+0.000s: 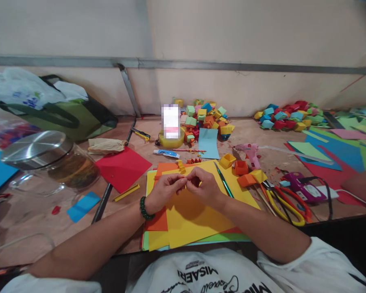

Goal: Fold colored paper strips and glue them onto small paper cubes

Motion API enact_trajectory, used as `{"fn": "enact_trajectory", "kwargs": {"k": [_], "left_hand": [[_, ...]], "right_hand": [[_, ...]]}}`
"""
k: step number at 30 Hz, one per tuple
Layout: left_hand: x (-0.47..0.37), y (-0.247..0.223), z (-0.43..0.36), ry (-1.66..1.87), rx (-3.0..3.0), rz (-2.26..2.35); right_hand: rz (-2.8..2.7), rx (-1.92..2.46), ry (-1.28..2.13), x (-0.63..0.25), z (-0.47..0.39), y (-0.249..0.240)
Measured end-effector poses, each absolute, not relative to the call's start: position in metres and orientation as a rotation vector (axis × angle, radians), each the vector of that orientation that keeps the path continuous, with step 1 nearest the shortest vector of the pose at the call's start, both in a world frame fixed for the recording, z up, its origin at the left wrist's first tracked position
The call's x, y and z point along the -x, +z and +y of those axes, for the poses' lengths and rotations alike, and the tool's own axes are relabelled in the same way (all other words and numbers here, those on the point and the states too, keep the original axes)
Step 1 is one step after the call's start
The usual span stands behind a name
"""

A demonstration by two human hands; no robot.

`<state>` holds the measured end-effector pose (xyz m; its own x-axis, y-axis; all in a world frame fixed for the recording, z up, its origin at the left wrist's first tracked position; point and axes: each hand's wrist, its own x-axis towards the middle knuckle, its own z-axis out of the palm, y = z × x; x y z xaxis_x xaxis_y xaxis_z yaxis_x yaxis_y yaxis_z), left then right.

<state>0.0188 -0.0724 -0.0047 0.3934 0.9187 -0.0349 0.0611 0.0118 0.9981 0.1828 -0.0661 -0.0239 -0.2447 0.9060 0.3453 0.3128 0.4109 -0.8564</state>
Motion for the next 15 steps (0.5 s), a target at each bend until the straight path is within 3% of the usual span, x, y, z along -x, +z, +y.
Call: {"fn": "enact_trajectory", "kwargs": {"k": [10,15], "left_hand": [[-0.009,0.0,-0.075,0.524,-1.411,0.754],[-0.005,-0.003,-0.069,0.607,-1.561,0.785]], "right_hand": [[-1.699,0.575,1.834,-0.202,-0.057,-0.011],[-1.737,0.639,1.753,-0.198,-0.059,-0.005]]}}
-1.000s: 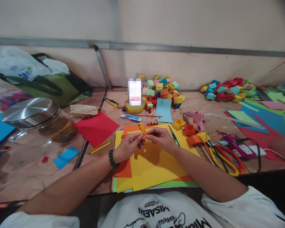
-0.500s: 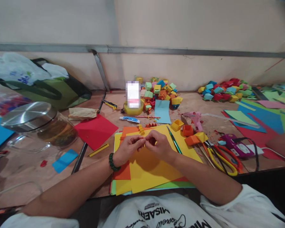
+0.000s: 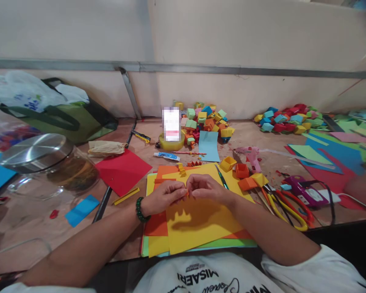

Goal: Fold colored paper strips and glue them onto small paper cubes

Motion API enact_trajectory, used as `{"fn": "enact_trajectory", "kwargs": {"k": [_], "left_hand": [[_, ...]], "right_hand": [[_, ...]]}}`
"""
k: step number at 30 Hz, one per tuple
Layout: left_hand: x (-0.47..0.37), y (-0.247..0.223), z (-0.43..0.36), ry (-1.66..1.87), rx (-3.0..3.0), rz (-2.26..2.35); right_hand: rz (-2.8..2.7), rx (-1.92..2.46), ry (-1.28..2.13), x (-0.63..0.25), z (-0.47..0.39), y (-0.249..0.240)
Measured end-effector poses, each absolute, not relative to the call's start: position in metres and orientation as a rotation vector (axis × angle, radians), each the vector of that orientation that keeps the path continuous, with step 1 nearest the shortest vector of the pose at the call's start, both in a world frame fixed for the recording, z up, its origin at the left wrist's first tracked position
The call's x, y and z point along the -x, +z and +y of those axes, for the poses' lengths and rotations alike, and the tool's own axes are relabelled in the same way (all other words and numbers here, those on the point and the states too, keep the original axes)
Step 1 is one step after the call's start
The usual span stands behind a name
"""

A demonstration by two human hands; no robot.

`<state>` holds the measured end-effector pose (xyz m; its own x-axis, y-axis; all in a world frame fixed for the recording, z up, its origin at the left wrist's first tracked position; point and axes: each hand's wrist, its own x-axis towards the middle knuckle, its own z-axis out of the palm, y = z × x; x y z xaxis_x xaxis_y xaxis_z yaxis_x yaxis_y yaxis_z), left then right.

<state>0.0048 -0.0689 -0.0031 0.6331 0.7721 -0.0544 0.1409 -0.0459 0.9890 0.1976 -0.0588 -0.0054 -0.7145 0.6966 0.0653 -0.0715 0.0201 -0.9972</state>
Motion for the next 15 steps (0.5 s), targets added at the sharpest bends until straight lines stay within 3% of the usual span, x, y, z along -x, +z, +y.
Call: {"fn": "enact_trajectory", "kwargs": {"k": [5,10,15], "left_hand": [[-0.007,-0.008,-0.067,0.613,-1.648,0.835],[-0.009,-0.007,-0.071,0.555,-1.445,0.819],[-0.01,-0.007,-0.069,0.71,-1.376,0.85]], "right_hand": [[-1.828,0.876,1.432,-0.192,-0.063,-0.011],[-1.725,0.817,1.715,-0.197,-0.055,-0.013],[-1.573,0.894,1.608,-0.197,-0.048,-0.015]]}}
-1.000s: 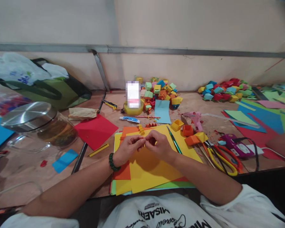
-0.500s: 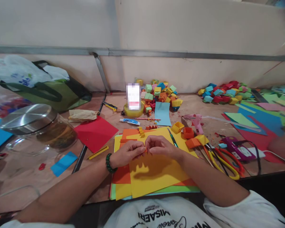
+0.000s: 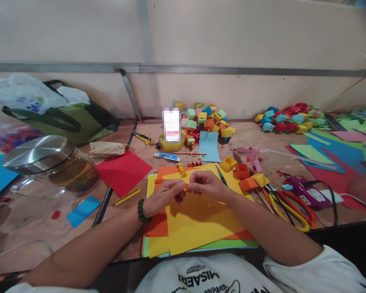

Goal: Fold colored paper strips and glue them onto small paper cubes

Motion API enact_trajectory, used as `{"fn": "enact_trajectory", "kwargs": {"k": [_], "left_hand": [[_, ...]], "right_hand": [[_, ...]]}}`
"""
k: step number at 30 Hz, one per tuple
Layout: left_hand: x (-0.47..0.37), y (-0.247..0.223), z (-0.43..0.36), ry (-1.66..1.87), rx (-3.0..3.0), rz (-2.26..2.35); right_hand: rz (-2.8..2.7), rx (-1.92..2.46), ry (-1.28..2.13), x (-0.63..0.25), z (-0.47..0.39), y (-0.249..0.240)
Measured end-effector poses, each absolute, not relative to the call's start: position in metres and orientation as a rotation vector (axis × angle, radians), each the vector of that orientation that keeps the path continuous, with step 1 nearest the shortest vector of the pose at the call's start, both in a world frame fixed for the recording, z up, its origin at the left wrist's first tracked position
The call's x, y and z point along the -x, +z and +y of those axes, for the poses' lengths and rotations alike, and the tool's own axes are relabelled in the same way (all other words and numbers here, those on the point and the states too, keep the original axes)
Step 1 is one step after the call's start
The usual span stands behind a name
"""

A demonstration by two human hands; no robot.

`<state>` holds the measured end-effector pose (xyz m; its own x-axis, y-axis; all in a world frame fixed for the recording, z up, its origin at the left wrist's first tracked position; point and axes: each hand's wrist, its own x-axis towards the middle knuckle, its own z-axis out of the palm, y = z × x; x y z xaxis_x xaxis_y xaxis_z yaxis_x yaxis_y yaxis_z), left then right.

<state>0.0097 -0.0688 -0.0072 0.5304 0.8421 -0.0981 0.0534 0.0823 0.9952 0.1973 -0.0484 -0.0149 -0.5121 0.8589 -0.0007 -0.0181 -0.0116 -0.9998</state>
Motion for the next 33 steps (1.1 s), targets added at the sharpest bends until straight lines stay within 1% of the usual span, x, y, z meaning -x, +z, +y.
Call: {"fn": "enact_trajectory", "kwargs": {"k": [3,6,8,11,13,15,19,26,30,33], "left_hand": [[-0.011,-0.01,-0.066,0.831,-1.371,0.926],[-0.013,-0.01,-0.065,0.928,-1.333,1.003],[-0.013,-0.008,-0.065,0.957,-1.325,1.035],[-0.012,-0.005,-0.067,0.943,-1.359,1.021],[-0.012,-0.004,-0.068,0.893,-1.38,0.998],[-0.013,-0.005,-0.068,0.838,-1.362,0.967],[-0.014,-0.008,-0.068,0.802,-1.217,0.89],[-0.014,-0.011,-0.065,0.783,-1.162,0.859],[-0.013,-0.012,-0.064,0.812,-1.112,0.936],[-0.011,-0.015,-0.062,0.846,-1.051,1.027]], "right_hand": [[-1.483,0.926,1.532,-0.192,-0.05,-0.017],[-1.569,0.943,1.437,-0.187,-0.054,-0.021],[-1.667,0.984,1.296,-0.186,-0.056,-0.024],[-1.791,1.019,0.99,-0.187,-0.059,-0.027],[-1.872,0.958,0.819,-0.189,-0.06,-0.028],[-1.931,0.875,0.737,-0.189,-0.06,-0.028],[-1.901,0.859,0.75,-0.189,-0.062,-0.026],[-1.813,0.99,1.0,-0.191,-0.059,-0.023],[-1.677,1.074,0.957,-0.191,-0.057,-0.024],[-1.692,1.002,0.857,-0.192,-0.058,-0.023]]}}
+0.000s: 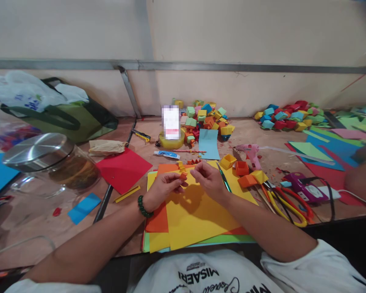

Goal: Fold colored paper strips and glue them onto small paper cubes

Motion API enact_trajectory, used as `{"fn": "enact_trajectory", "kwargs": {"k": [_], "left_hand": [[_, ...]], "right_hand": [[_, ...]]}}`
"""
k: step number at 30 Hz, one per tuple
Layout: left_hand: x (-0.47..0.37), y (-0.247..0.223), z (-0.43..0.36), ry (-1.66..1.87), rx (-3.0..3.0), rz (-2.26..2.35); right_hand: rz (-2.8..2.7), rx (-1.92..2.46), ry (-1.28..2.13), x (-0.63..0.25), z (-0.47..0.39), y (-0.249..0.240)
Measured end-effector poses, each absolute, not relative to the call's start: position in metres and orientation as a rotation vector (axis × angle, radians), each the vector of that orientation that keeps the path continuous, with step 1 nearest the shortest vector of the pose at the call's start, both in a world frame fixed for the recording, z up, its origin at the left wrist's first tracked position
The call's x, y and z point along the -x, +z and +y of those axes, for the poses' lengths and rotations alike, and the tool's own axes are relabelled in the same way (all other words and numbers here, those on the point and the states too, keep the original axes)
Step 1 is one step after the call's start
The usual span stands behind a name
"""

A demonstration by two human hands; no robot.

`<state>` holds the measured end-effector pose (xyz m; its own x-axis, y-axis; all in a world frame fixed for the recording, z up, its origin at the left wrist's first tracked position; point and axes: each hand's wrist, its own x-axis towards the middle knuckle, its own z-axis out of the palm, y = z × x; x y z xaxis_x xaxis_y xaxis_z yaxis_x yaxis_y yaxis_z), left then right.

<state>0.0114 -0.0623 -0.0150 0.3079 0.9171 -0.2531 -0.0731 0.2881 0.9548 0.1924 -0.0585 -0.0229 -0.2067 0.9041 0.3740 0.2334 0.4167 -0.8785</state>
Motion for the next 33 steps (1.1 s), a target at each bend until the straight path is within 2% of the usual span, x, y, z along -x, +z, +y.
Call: {"fn": "enact_trajectory", "kwargs": {"k": [4,9,19,27,33], "left_hand": [[-0.01,-0.017,-0.061,0.835,-1.053,1.067],[-0.011,-0.017,-0.063,0.846,-1.148,1.101],[-0.015,-0.014,-0.066,0.812,-1.148,1.088],[-0.014,-0.017,-0.067,0.796,-1.002,1.045],[-0.016,-0.019,-0.069,0.853,-0.892,0.987]], "right_hand": [[-1.983,0.86,0.609,-0.195,-0.061,-0.023],[-2.018,0.969,0.349,-0.196,-0.054,-0.032],[-2.009,0.845,0.368,-0.19,-0.056,-0.034],[-2.349,0.568,-0.408,-0.191,-0.063,-0.02],[-2.456,0.606,-0.507,-0.19,-0.069,-0.022]]}}
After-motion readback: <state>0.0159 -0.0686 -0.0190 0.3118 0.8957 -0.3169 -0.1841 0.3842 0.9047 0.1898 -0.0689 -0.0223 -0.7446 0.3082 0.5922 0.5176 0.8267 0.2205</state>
